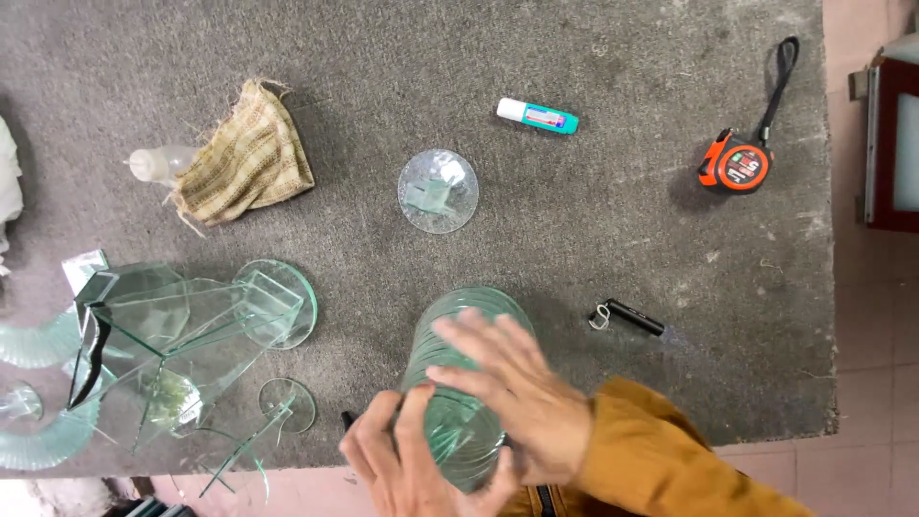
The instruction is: Assembling a glass sculpture by gluing and UV-curing stacked circular glass plates.
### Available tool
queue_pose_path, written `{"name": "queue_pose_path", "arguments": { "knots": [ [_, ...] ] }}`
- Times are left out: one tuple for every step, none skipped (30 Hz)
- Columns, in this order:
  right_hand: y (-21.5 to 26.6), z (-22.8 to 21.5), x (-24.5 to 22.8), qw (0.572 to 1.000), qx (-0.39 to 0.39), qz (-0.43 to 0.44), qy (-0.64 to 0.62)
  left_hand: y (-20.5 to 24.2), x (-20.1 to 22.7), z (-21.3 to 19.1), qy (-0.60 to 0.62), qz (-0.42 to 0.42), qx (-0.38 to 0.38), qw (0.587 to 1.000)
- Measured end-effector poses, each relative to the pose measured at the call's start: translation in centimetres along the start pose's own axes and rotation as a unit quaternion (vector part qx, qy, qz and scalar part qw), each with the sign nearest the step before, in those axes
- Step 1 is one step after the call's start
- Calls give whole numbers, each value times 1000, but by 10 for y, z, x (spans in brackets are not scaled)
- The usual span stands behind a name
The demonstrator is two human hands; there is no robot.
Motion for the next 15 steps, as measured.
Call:
{"name": "queue_pose_path", "arguments": {
  "knots": [
    [-9,3,-8,997,3,-43,-68,-2,1,-1,15,-15,12,1000],
    [-10,2,-9,997,3,-43,-68,-2,6,1,15,-15,12,1000],
    [-11,0,-11,993,44,-57,-95,-3,9,2,21,-25,21,999],
    [-12,-1,-13,986,83,-71,-124,-3,11,2,25,-37,30,999],
    [-11,1,-12,986,83,-71,-127,-4,13,4,21,-38,29,999],
    [-11,3,-12,987,86,-65,-122,-4,15,3,24,-39,51,998],
    [-10,4,-12,987,90,-59,-117,-6,18,2,27,-40,72,996],
    [-11,7,-13,987,90,-61,-118,-4,18,3,25,-40,73,996],
    [-11,8,-14,987,99,-52,-112,-2,18,3,20,-57,68,996],
    [-10,10,-14,987,108,-43,-107,-1,18,3,15,-73,63,995],
    [-11,10,-14,987,108,-44,-108,-2,18,4,14,-73,64,995],
    [-10,11,-14,987,110,-41,-108,-2,18,4,15,-64,70,995],
    [-9,12,-15,987,112,-38,-109,-3,18,4,17,-55,76,995],
    [-9,12,-14,987,113,-38,-110,-3,18,5,15,-54,75,996],
    [-9,12,-14,987,110,-39,-113,-2,19,5,20,-60,84,994]
  ]
}}
Point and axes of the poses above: each hand's wrist, its own y-axis away from the middle knuckle, its own z-axis out of the palm, x = y × z, the point moved 3 cm from there along -y, towards the middle knuckle, and after that the axes turned 2 degrees about -z, right-handed, at the moved point
